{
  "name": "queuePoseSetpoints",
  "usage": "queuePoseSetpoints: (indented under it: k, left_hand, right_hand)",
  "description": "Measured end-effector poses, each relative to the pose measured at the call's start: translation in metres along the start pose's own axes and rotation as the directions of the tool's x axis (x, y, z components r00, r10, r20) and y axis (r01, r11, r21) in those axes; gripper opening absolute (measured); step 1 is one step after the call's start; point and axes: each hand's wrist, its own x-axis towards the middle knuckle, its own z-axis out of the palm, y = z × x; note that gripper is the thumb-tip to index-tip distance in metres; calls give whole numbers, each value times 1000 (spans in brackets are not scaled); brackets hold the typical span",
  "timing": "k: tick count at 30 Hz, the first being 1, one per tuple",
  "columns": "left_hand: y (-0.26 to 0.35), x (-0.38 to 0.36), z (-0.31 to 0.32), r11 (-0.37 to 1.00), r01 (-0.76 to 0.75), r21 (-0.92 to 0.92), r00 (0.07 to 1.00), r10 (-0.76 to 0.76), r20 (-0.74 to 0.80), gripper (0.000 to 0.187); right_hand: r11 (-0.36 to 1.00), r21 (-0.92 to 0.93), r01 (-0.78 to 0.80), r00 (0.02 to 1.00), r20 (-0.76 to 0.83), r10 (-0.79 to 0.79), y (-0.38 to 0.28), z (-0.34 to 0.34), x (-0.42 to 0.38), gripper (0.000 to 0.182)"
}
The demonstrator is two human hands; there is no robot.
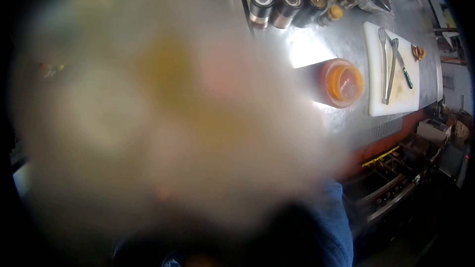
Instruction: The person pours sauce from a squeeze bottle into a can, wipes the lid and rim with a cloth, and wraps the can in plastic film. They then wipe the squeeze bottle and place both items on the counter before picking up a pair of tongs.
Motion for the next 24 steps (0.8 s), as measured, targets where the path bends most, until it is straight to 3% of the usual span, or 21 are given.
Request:
queuePoseSetpoints:
  k: [3, 5, 7, 10, 11, 13, 14, 15, 16, 17, 18, 19, 20, 21, 24]
  left_hand:
    - [3, 1, 1, 999, -23, 37, 1000, 23, 10, 72]
    - [7, -4, -1, 995, -86, 45, 996, 85, 37, 73]
    - [4, -8, -3, 988, -147, 54, 987, 143, 66, 73]
    - [0, -5, 4, 998, -47, 44, 999, 47, -6, 75]
    - [1, -3, 4, 997, -61, 43, 998, 61, -9, 75]
    - [5, -2, 2, 995, -67, 79, 998, 65, 27, 74]
    - [7, -4, 4, 995, -70, 73, 998, 70, 9, 74]
    - [8, -8, 5, 995, -63, 72, 998, 63, 9, 74]
    - [9, -12, 4, 991, -123, 47, 992, 122, 22, 75]
    - [8, -15, 3, 982, -185, 23, 982, 185, 32, 76]
    - [6, -16, 0, 979, -169, 116, 986, 166, 35, 77]
    - [4, -16, 0, 980, -161, 121, 987, 158, 28, 77]
    - [3, -13, 3, 993, -82, 90, 996, 84, -9, 77]
    - [1, -8, 5, 998, -18, 52, 999, 20, -42, 78]
    - [11, -12, 5, 997, -54, 45, 999, 54, 3, 81]
  right_hand:
    - [1000, 24, 7, 992, -127, -4, 4, 8, -5, 112]
    - [994, 66, -83, 994, -60, 87, -19, 4, 6, 115]
    - [988, 135, -70, 996, -47, 77, -29, 6, 13, 119]
    - [994, 101, -50, 997, -53, 56, -9, 7, 3, 124]
    - [980, 186, -68, 991, -101, 88, -6, 12, 1, 126]
    - [721, 675, 156, 842, -473, 260, -18, 51, 17, 130]
    - [908, 419, -15, 952, -271, 141, -16, 24, 12, 131]
    - [991, 77, -109, 994, -24, 111, -16, -2, 2, 131]
    - [928, 289, -234, 966, -39, 255, -33, 4, 11, 126]
    - [923, 310, -229, 960, -84, 267, -48, 13, 22, 120]
    - [946, -4, -324, 944, -68, 323, -39, 2, 7, 119]
    - [871, -317, -374, 925, -63, 374, -34, -3, 4, 117]
    - [846, 243, -475, 865, -47, 499, -31, 2, 6, 114]
    - [854, 242, -461, 875, -38, 483, -28, 6, 11, 114]
    - [954, 249, -168, 977, -86, 195, -30, 13, 7, 111]
